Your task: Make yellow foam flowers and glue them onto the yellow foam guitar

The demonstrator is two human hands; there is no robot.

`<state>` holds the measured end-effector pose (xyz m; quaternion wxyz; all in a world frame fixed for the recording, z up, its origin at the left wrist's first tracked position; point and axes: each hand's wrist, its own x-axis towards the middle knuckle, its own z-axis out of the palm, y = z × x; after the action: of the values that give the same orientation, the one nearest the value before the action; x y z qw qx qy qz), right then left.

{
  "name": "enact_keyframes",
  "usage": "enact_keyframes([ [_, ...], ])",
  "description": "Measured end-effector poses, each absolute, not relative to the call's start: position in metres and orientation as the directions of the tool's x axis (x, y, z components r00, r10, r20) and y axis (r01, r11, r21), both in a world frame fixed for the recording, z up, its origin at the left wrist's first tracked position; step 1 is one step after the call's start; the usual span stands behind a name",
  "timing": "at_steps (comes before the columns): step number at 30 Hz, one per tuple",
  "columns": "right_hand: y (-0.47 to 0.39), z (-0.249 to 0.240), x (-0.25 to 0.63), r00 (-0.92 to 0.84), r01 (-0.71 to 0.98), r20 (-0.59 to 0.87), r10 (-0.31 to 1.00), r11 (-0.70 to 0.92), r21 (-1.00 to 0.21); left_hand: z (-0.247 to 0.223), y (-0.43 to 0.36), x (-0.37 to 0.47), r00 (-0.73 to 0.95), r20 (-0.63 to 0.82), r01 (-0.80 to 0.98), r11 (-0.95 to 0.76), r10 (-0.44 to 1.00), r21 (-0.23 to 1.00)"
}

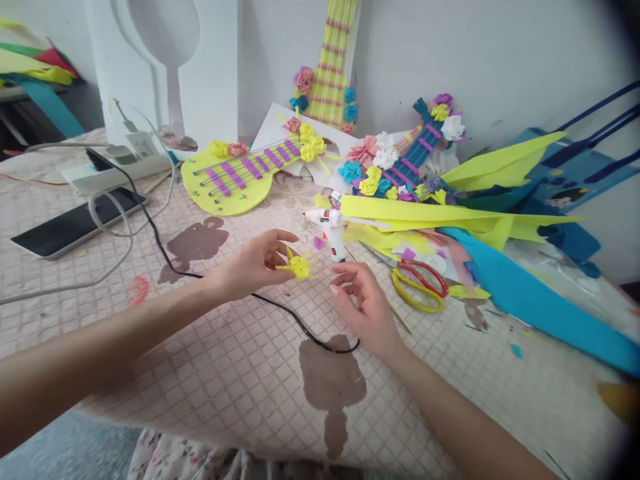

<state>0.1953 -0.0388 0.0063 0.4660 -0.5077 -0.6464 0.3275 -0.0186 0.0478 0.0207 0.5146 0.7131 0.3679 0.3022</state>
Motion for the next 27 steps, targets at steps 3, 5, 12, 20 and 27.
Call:
enact_keyframes([
  [3, -0.039, 0.009, 0.199, -0.033, 0.150, 0.105, 0.994, 0.108, -0.983, 0.031, 0.040, -0.004, 0.615, 0.065, 0.125, -0.179, 0.786, 0.976],
  [5, -0.039, 0.010, 0.200, -0.060, 0.002, 0.023, 0.998, 0.023, -1.000, 0.033, 0.036, 0.004, 0.663, 0.085, 0.075, -0.179, 0.743, 0.981],
  [12, -0.037, 0.007, 0.200, -0.053, -0.211, -0.148, 0.988, -0.156, -0.965, 0.023, 0.028, 0.013, 0.734, 0.073, 0.074, -0.186, 0.676, 0.980],
  [20, -0.036, 0.000, 0.197, 0.011, -0.177, -0.050, 0.999, -0.047, -0.983, 0.020, 0.022, 0.008, 0.723, 0.042, 0.028, -0.090, 0.690, 0.996],
  [27, -0.038, -0.001, 0.196, 0.070, -0.127, 0.028, 0.997, 0.037, -0.991, 0.018, 0.010, 0.007, 0.515, 0.311, 0.124, -0.429, 0.799, 0.895],
])
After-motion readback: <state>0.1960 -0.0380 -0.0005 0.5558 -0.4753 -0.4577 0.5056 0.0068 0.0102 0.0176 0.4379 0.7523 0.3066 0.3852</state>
